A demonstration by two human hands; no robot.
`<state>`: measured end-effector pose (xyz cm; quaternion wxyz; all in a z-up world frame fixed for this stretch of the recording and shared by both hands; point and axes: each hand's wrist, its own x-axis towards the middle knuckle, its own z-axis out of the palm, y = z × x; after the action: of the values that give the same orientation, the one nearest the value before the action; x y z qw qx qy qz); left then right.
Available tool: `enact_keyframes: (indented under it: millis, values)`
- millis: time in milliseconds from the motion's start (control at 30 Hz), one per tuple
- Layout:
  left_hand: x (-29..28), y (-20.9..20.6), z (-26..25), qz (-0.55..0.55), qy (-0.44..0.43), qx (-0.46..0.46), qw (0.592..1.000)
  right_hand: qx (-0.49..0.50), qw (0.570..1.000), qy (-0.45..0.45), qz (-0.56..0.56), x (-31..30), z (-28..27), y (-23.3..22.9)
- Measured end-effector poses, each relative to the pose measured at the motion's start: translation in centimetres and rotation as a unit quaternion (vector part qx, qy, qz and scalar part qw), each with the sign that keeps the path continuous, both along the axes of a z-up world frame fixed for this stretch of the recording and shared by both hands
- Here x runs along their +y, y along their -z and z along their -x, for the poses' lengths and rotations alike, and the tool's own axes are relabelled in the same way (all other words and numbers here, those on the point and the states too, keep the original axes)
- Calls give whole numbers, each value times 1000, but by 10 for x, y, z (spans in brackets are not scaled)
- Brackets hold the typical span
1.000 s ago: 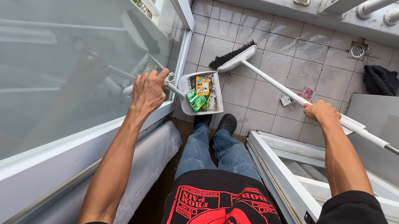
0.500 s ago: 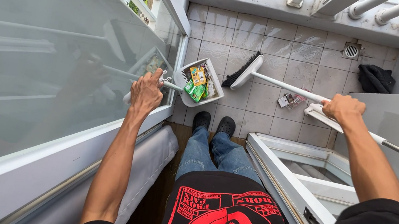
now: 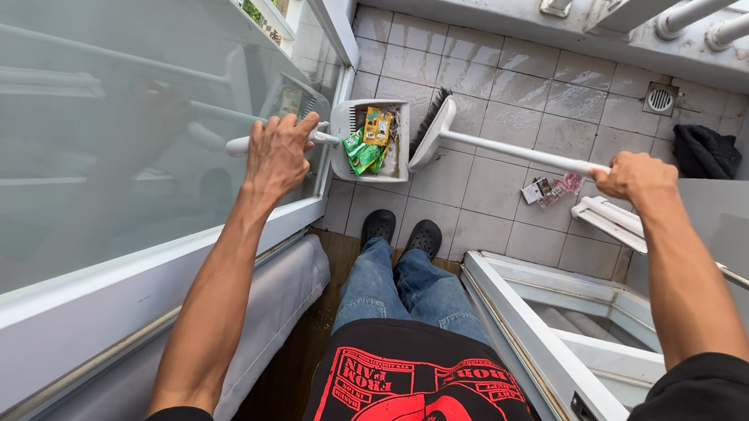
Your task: Sweep the balcony floor using a broom and dustpan to collect trash.
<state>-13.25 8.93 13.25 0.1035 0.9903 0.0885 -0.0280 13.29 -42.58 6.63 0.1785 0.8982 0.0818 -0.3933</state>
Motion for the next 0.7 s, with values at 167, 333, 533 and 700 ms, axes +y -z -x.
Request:
enact_keyframes:
  millis: [167,333,533,700]
  values:
    - [-4,4,-5,-1,-3,13,1000,-31,998,-48,22,0,22,9]
    - [0,4,-1,16,-28,42,999,-59,996,-61,31,-11,25,20]
    - [-4,13,-2,29,-27,39,998,-74,994,-59,47,-15,14,6]
    - [-10,25,-7,27,-35,60,997,-97,992,-57,61,-28,0,-1]
